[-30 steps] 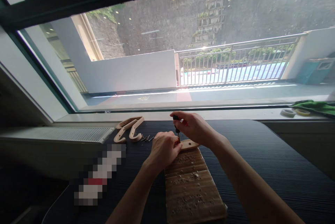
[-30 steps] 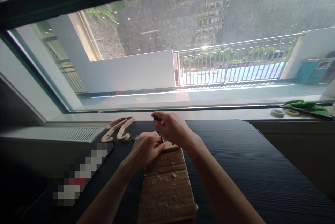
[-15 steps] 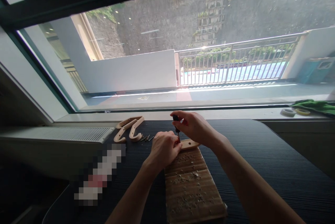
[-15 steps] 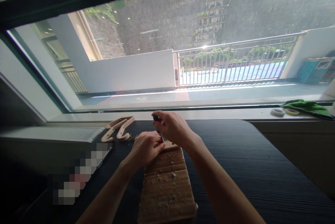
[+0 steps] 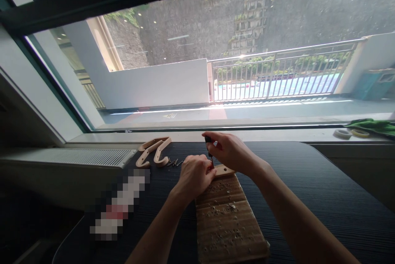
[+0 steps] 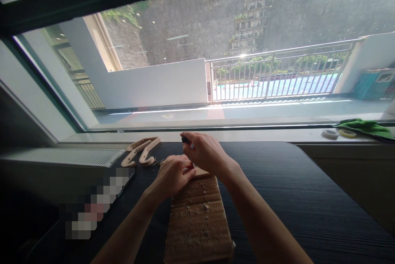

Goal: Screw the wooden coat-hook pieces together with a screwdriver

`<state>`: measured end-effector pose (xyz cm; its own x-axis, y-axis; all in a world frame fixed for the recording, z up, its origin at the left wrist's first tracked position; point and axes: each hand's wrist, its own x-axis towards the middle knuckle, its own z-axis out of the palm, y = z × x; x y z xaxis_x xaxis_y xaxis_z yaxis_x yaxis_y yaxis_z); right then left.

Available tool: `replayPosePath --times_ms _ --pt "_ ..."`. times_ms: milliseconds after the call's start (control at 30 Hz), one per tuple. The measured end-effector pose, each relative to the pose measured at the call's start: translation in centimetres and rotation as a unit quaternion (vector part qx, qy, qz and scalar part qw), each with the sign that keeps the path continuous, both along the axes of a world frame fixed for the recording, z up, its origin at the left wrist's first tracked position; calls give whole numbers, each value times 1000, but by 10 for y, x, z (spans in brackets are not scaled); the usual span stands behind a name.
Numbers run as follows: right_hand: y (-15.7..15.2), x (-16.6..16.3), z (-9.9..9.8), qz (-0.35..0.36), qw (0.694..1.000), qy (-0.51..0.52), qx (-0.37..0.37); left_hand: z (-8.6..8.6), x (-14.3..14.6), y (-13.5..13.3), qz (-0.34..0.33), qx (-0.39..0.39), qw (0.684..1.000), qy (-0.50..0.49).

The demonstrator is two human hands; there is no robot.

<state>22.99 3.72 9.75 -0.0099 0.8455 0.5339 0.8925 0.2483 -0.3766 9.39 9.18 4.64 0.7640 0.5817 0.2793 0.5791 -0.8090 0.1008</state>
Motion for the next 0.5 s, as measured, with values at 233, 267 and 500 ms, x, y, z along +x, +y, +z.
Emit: replayPosePath --times_ms 233,267,500 --pt "0 2 0 5 1000 9 0 3 0 -2 0 -4 1000 0" --pt "1 3 -1 2 1000 11 0 4 1 -2 3 -7 1000 5" --pt "4 6 -3 -19 1000 14 4 5 1 -3 7 -10 1000 6"
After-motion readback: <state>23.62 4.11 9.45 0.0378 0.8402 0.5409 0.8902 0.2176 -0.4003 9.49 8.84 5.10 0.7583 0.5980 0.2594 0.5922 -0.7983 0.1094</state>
